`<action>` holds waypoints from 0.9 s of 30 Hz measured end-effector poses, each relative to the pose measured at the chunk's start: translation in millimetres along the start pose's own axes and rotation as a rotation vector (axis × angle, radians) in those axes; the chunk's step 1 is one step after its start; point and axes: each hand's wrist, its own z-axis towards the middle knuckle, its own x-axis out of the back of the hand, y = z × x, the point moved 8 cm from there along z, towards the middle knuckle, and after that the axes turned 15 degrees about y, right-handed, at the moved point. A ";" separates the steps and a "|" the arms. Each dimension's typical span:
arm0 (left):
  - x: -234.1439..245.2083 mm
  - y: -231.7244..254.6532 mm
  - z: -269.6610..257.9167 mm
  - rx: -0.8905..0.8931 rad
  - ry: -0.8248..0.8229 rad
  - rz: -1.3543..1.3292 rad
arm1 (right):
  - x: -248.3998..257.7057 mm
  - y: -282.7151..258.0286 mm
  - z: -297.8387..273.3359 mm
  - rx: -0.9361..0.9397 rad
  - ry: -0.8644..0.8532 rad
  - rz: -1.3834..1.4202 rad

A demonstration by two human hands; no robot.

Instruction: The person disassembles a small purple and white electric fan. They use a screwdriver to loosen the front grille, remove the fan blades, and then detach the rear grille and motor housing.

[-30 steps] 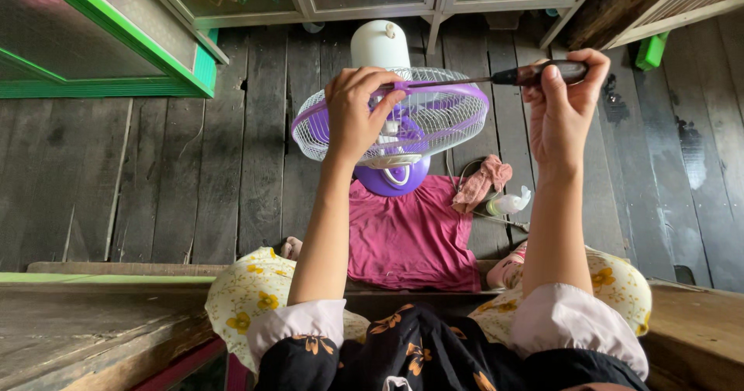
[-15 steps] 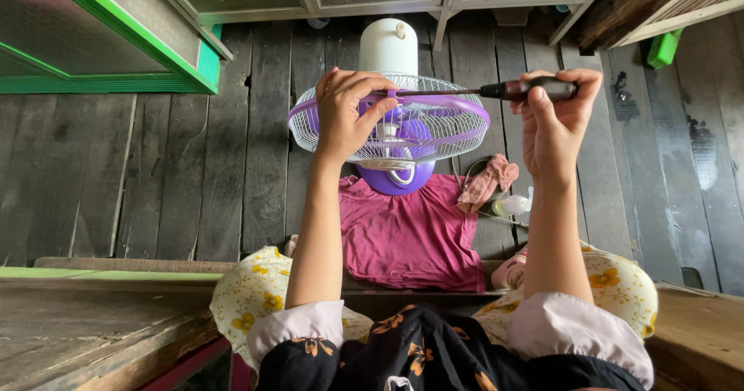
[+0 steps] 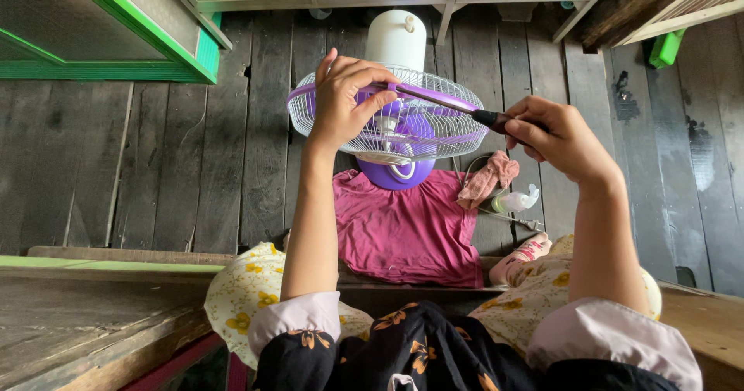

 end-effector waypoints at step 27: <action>-3.9 4.6 -1.4 -0.016 0.039 -0.013 | 14.7 18.0 27.9 0.032 0.002 -0.281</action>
